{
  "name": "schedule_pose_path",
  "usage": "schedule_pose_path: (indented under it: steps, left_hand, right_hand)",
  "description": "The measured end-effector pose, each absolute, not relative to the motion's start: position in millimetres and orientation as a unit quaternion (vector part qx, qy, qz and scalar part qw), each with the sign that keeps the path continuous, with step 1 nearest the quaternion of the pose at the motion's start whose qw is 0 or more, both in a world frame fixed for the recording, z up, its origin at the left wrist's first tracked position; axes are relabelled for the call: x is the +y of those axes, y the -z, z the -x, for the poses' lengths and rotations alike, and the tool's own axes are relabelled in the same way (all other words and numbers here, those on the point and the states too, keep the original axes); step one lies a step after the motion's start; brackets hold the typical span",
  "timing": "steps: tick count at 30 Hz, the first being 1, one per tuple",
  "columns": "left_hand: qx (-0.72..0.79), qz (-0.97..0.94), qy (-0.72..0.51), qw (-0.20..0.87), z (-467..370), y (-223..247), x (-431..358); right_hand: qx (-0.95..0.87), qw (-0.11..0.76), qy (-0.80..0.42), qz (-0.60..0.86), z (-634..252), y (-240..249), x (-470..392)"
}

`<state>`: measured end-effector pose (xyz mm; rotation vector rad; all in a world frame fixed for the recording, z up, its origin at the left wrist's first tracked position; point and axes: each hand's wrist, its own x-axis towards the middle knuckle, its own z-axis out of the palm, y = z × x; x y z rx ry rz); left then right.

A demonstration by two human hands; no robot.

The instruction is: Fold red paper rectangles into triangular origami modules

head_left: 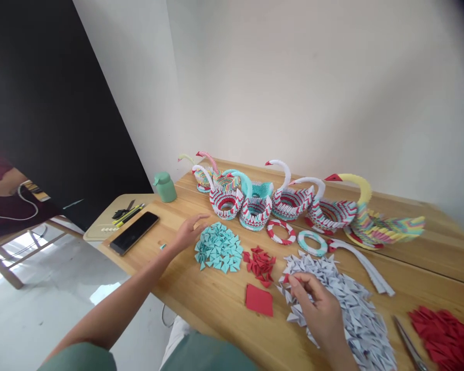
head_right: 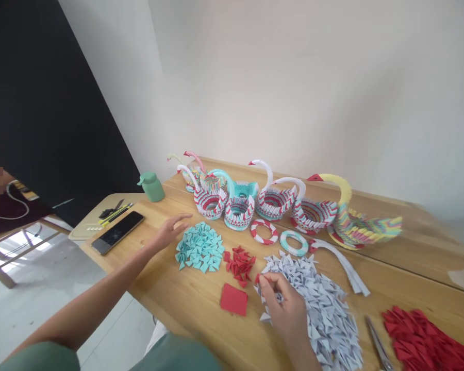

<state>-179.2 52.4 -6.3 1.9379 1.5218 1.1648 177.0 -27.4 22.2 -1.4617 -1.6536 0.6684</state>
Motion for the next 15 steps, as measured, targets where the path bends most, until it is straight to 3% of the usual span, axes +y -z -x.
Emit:
schedule_pose_path:
  steps: [15]
  left_hand:
    - [0.572,-0.76,-0.283,0.125,183,-12,-8]
  right_hand:
    - [-0.642,0.416,-0.257,0.591,-171,-24,-30]
